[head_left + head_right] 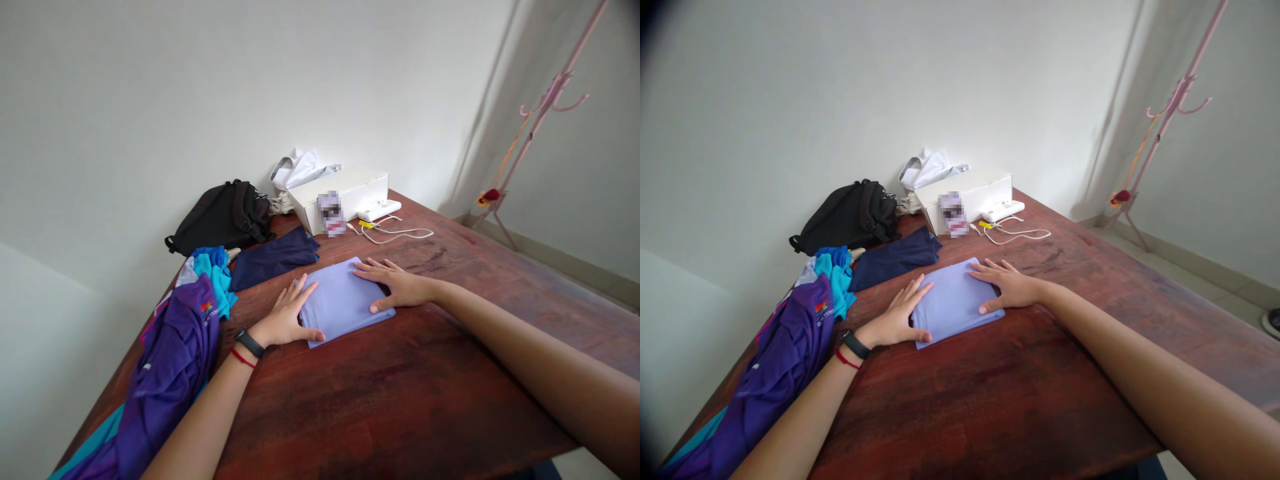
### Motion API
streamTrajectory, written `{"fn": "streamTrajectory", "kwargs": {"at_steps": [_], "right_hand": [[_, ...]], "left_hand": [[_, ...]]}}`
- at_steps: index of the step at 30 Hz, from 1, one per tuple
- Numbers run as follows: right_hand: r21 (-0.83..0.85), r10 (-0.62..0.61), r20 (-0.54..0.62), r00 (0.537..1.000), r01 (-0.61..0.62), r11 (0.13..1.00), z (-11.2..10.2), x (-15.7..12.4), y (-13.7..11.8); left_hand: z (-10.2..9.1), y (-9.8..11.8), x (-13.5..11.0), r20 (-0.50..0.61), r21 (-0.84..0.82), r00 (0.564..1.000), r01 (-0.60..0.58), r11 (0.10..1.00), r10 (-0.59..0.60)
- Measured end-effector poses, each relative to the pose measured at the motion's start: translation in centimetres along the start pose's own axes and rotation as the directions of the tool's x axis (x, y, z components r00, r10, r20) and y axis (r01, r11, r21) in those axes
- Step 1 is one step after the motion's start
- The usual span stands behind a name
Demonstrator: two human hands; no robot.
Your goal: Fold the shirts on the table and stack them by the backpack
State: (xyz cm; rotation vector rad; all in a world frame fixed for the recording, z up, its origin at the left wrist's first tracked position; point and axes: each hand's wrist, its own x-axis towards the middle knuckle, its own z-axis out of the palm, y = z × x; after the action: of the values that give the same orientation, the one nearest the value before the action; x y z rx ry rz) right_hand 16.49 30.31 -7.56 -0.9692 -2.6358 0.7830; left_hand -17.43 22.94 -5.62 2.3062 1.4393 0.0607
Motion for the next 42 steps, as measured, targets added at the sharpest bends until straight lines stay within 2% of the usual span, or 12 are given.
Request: {"fn": "streamTrajectory", "kwargs": {"at_steps": [24, 29, 34, 42], "right_hand": [[-0.034, 0.029, 0.044, 0.999, -0.028, 0.999, -0.4, 0.0, -0.2], [-0.109, 0.039, 0.073, 0.997, -0.03, 0.994, -0.5, -0.6, -3.0], [-0.192, -0.137, 0.065, 0.988, 0.148, 0.97, 0.3, -1.2, -6.4], [-0.333, -0.095, 0.105, 0.99, 0.125, 0.934, 0.2, -1.6, -7.8]], "left_hand": [[-0.1, 0.3, 0.1, 0.026, -0.005, 0.999, 0.028, 1.0, -0.028], [-0.2, 0.4, 0.1, 0.035, 0.007, 0.999, 0.033, 0.999, -0.034], [-0.3, 0.6, 0.0, 0.042, 0.013, 0.998, 0.037, 0.999, -0.038], [0.5, -0.2, 0.2, 0.014, 0.023, 1.0, 0.008, 1.0, -0.008]]}}
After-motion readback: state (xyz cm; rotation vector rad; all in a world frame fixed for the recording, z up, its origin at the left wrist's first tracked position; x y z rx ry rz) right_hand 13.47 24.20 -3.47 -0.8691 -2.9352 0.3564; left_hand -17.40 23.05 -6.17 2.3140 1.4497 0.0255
